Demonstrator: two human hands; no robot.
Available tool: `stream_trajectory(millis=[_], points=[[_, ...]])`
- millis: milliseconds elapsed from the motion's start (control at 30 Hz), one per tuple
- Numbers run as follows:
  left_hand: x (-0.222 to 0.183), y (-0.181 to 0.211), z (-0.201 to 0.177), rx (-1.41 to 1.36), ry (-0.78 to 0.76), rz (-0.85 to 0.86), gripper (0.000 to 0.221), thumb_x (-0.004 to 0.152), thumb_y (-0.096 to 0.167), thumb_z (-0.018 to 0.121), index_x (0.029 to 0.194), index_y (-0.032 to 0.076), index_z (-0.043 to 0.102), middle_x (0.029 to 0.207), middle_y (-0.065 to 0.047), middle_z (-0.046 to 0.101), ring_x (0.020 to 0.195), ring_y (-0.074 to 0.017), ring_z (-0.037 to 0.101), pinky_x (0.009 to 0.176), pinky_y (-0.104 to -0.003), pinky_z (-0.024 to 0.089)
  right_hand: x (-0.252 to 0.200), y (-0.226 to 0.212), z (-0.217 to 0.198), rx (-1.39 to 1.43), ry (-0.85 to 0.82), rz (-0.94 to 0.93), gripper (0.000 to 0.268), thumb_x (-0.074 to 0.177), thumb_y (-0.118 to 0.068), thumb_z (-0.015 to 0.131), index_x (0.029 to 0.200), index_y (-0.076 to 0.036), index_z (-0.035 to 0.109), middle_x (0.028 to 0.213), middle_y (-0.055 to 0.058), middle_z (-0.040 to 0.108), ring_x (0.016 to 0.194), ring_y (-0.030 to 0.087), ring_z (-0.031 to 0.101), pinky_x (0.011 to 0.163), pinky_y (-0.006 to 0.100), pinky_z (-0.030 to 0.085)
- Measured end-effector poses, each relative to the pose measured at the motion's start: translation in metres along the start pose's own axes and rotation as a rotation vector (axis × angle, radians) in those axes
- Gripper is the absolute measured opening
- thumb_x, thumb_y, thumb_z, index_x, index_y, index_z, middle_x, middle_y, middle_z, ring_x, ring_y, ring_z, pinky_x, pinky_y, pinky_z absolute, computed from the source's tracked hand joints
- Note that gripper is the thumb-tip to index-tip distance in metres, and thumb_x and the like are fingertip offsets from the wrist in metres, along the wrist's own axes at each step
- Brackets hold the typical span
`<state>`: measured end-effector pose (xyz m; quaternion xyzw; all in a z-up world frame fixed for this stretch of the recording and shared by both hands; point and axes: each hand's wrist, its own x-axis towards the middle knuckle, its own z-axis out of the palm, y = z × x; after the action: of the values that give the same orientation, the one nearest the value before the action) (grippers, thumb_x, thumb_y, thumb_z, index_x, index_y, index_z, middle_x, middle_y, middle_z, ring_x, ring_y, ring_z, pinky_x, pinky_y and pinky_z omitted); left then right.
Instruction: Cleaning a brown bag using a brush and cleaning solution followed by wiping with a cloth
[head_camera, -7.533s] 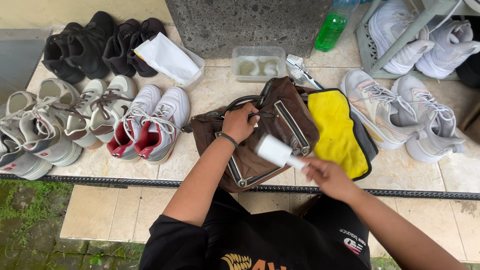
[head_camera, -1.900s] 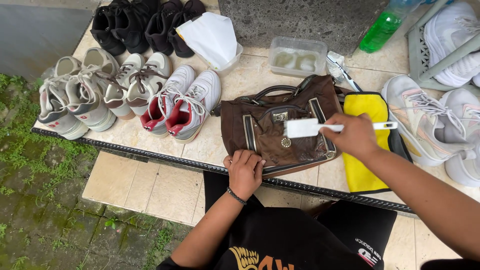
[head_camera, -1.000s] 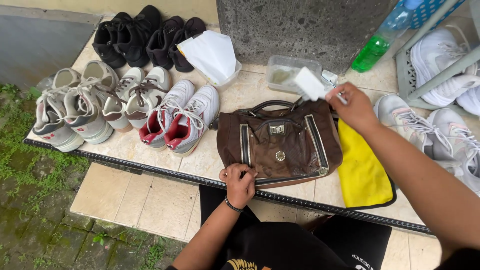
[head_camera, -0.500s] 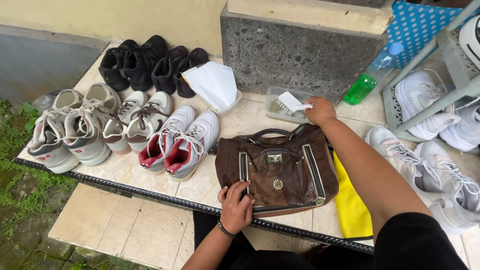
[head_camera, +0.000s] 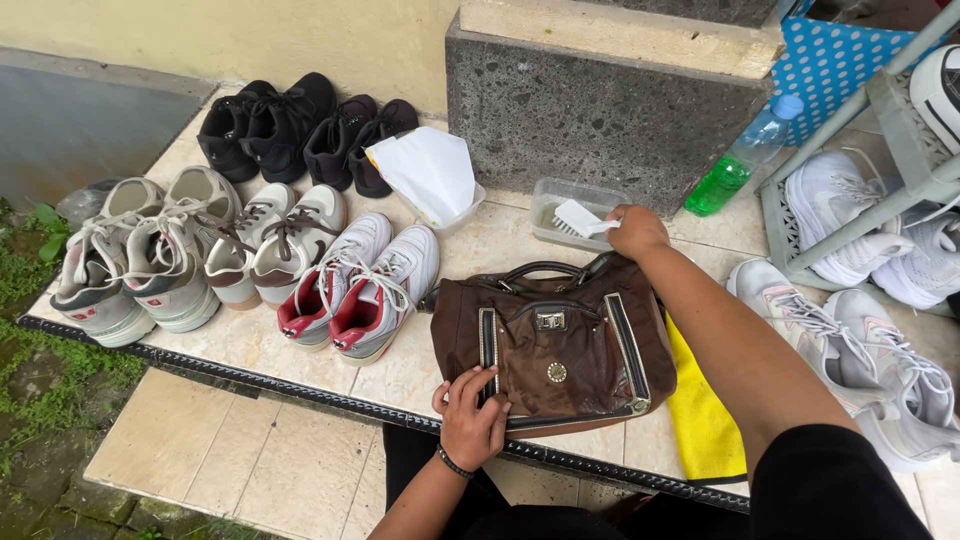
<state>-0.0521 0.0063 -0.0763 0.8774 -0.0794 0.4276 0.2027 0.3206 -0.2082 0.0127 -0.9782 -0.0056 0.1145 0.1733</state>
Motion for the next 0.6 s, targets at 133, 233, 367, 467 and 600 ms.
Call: stream_trajectory(millis=[133, 233, 367, 467, 600], points=[[-0.002, -0.001, 0.001, 0.001, 0.003, -0.003, 0.004, 0.089, 0.021, 0.061, 0.086, 0.021, 0.060, 0.128, -0.003, 0.064, 0.120, -0.0260, 0.061, 0.105, -0.044, 0.023, -0.012, -0.005, -0.015, 0.101, 0.073, 0.014, 0.034, 0.086, -0.024, 0.066, 0.119, -0.031, 0.074, 0.116, 0.005, 0.074, 0.104, 0.028, 0.070, 0.089, 0.040, 0.053], [0.000, -0.001, 0.000, 0.007, 0.005, 0.007, 0.004, 0.090, 0.022, 0.061, 0.086, 0.020, 0.061, 0.128, -0.004, 0.065, 0.119, -0.0269, 0.060, 0.102, -0.044, 0.025, -0.006, 0.001, -0.014, 0.262, 0.217, -0.070, 0.027, 0.083, -0.018, 0.067, 0.106, -0.027, 0.076, 0.104, 0.004, 0.076, 0.083, 0.026, 0.070, 0.070, 0.042, 0.052], [0.003, 0.003, -0.002, 0.008, 0.013, 0.009, 0.003, 0.092, 0.021, 0.060, 0.089, 0.020, 0.061, 0.127, -0.004, 0.065, 0.117, -0.0270, 0.061, 0.103, -0.043, 0.024, 0.014, 0.027, 0.007, 0.254, 0.289, -0.168, 0.031, 0.086, -0.019, 0.065, 0.114, -0.026, 0.075, 0.105, 0.009, 0.075, 0.092, 0.030, 0.069, 0.081, 0.041, 0.053], [-0.007, -0.005, 0.012, -0.008, 0.026, 0.019, 0.006, 0.096, 0.026, 0.060, 0.092, 0.022, 0.060, 0.123, -0.002, 0.061, 0.117, -0.0273, 0.058, 0.103, -0.047, 0.024, 0.018, 0.039, 0.009, 0.324, 0.320, -0.190, 0.032, 0.085, -0.021, 0.071, 0.116, -0.021, 0.076, 0.099, 0.013, 0.070, 0.091, 0.032, 0.069, 0.079, 0.043, 0.054], [-0.035, -0.017, 0.030, -0.030, 0.024, 0.033, 0.012, 0.098, 0.032, 0.065, 0.093, 0.023, 0.061, 0.105, 0.002, 0.055, 0.108, -0.0267, 0.057, 0.098, -0.051, 0.027, -0.055, 0.010, -0.012, 0.835, 0.291, -0.320, 0.022, 0.095, -0.022, 0.070, 0.110, -0.007, 0.074, 0.074, 0.006, 0.063, 0.055, 0.009, 0.058, 0.050, 0.022, 0.048]])
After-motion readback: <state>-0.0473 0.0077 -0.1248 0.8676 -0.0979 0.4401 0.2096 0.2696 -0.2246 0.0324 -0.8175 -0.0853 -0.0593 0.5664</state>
